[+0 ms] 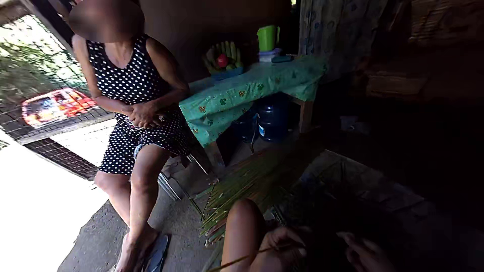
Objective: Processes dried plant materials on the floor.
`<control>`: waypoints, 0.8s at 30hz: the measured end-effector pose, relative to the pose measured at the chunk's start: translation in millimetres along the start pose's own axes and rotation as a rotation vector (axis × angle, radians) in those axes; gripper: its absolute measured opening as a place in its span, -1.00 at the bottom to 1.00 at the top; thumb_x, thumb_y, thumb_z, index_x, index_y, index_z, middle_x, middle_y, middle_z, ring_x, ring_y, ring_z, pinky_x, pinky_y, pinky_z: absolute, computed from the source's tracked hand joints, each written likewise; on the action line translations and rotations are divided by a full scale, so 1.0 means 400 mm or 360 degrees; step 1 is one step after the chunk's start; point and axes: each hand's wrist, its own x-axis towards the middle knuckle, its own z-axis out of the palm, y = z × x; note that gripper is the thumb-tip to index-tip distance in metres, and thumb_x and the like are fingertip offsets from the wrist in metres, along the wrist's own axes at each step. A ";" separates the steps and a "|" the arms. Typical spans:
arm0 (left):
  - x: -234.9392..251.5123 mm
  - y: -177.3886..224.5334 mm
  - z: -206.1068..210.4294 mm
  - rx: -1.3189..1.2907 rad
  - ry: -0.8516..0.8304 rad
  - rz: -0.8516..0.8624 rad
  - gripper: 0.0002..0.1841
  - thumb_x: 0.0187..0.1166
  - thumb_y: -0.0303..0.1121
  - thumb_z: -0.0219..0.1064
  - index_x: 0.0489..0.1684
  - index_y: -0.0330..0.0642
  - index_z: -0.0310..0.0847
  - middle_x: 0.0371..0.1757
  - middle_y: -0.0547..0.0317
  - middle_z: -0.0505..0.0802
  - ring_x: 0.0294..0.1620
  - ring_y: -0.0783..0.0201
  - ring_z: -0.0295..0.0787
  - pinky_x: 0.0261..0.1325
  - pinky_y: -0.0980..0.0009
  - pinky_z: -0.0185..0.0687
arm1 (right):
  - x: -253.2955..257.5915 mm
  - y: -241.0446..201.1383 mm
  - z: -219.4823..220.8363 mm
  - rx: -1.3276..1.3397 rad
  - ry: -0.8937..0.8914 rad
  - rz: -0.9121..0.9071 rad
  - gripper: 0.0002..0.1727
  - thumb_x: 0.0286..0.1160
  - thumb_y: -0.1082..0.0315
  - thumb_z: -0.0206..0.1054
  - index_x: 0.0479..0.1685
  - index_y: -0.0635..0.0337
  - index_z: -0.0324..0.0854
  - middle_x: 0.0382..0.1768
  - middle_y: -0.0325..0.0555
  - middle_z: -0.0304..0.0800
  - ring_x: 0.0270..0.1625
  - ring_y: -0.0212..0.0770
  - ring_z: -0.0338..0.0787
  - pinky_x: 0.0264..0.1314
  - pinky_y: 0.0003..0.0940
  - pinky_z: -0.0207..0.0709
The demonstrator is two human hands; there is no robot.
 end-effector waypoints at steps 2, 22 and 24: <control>0.018 -0.018 0.001 -0.0028 0.0139 -0.0122 -0.91 0.54 -0.59 0.33 -0.13 -0.34 0.73 0.50 -0.03 0.70 0.55 0.23 0.59 0.59 0.25 0.51 | -0.026 -0.021 0.036 0.0128 -0.0139 0.0016 -0.56 0.89 0.15 -0.08 0.35 0.22 0.60 -0.59 -0.32 0.62 -0.74 -0.50 0.39 -0.74 -0.60 0.26; -0.037 0.003 0.116 0.0887 -0.0086 -0.0115 -0.72 0.62 -0.53 0.22 0.18 -0.42 0.73 0.25 -0.03 0.86 0.32 0.28 0.78 0.42 0.32 0.66 | -0.022 -0.068 0.026 0.0635 0.0054 -0.0006 -0.87 0.61 0.56 0.24 0.00 0.23 0.61 -0.55 -0.28 0.60 -0.77 -0.51 0.36 -0.75 -0.67 0.28; -0.005 0.007 0.044 0.1681 -0.0086 -0.0005 -0.62 0.56 -0.35 0.30 0.30 -0.26 0.75 0.39 -0.15 0.78 0.47 -0.10 0.67 0.52 -0.02 0.55 | -0.021 -0.069 0.010 0.0638 0.0051 -0.0020 -0.85 0.59 0.57 0.24 0.01 0.22 0.61 -0.55 -0.29 0.60 -0.78 -0.52 0.36 -0.75 -0.67 0.28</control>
